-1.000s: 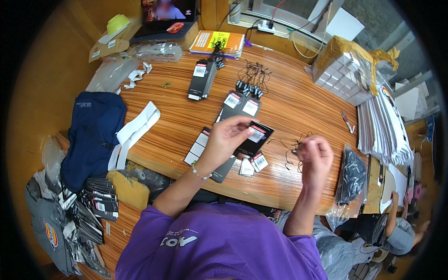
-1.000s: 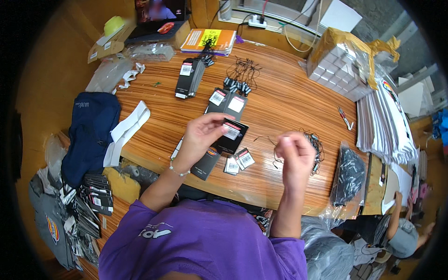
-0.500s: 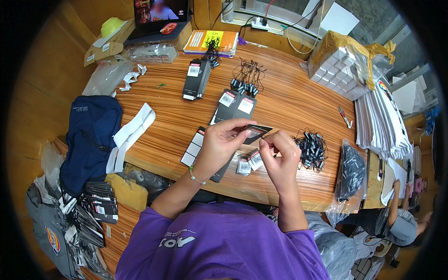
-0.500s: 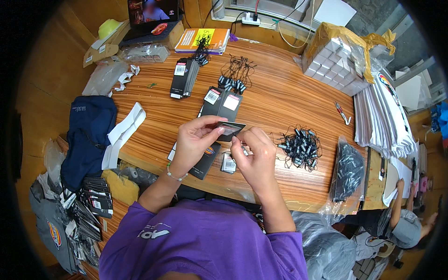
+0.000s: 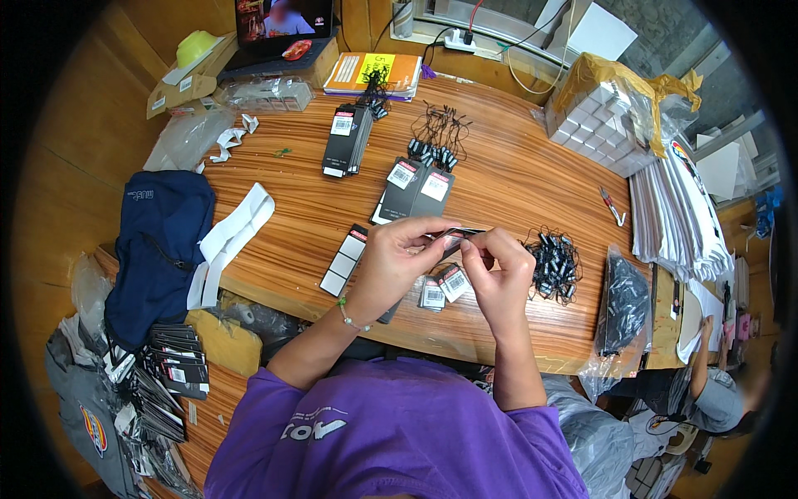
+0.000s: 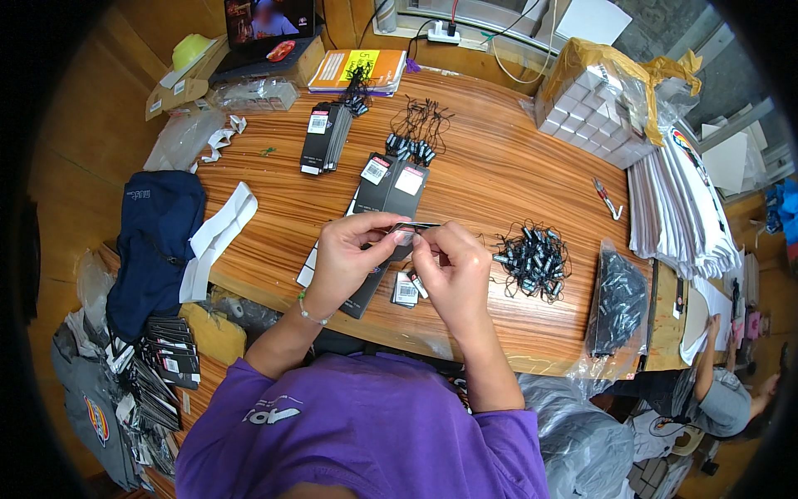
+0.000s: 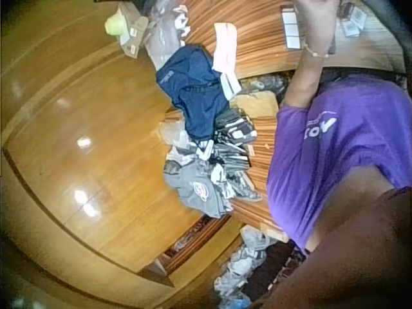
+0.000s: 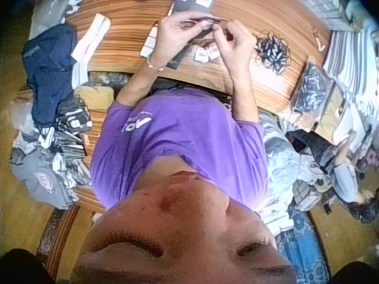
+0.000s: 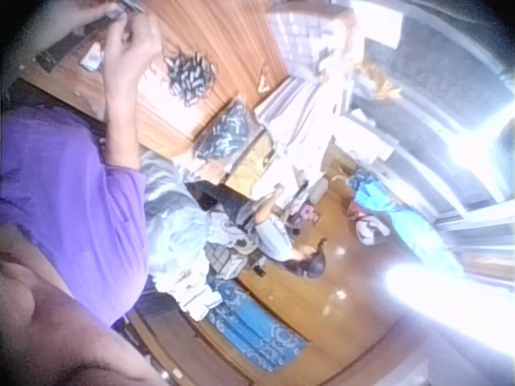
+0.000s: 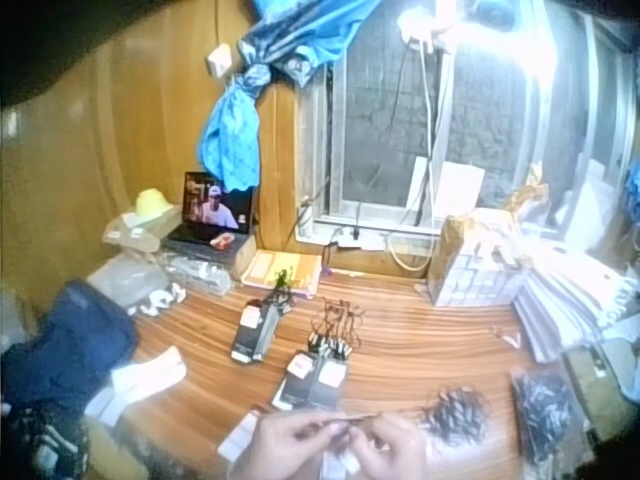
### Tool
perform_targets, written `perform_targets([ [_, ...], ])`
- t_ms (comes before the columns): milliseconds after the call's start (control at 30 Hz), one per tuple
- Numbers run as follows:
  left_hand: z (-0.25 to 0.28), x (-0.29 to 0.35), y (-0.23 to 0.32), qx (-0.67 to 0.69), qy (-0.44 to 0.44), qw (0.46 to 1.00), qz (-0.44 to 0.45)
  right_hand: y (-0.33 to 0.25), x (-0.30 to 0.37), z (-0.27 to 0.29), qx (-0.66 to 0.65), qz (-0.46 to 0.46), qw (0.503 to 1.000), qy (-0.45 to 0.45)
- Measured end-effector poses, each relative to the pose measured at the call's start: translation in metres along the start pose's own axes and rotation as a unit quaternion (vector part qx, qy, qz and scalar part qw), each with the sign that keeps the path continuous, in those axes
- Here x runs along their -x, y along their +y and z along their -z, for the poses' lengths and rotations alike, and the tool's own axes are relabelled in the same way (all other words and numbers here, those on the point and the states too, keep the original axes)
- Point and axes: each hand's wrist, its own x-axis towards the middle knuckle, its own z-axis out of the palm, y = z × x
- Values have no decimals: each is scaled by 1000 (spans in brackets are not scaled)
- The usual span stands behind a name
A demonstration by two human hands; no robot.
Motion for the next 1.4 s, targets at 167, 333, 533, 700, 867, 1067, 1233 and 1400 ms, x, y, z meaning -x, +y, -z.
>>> perform_targets([
  [167, 0, 1, 1, -35, 4, 999, -7, 1, -2, 3, -62, -56, 996, -25],
  [333, -1, 1, 3, -27, 8, 1000, -4, 5, -2, 3, -81, -73, 994, -23],
  [533, -1, 0, -2, -13, 0, 1000, 3, 3, -4, 0, -7, -32, 999, -17],
  [700, 0, -2, -3, -105, -21, 993, -48, 5, -7, 0, 53, 13, 998, -25],
  [867, 1, -2, 5, -149, -20, 985, -87, 16, -7, 2, -100, -105, 988, -46],
  [1067, 7, 1, 6, -178, -41, 981, -72, 17, -6, 3, -30, 22, 997, 67],
  [1233, 4, -1, 7, -270, -19, 941, -205, 32, -4, 7, -195, -83, 972, -98],
  [1400, 7, -4, 6, -313, -38, 892, -325, 31, -9, 12, -378, -176, 898, -141],
])
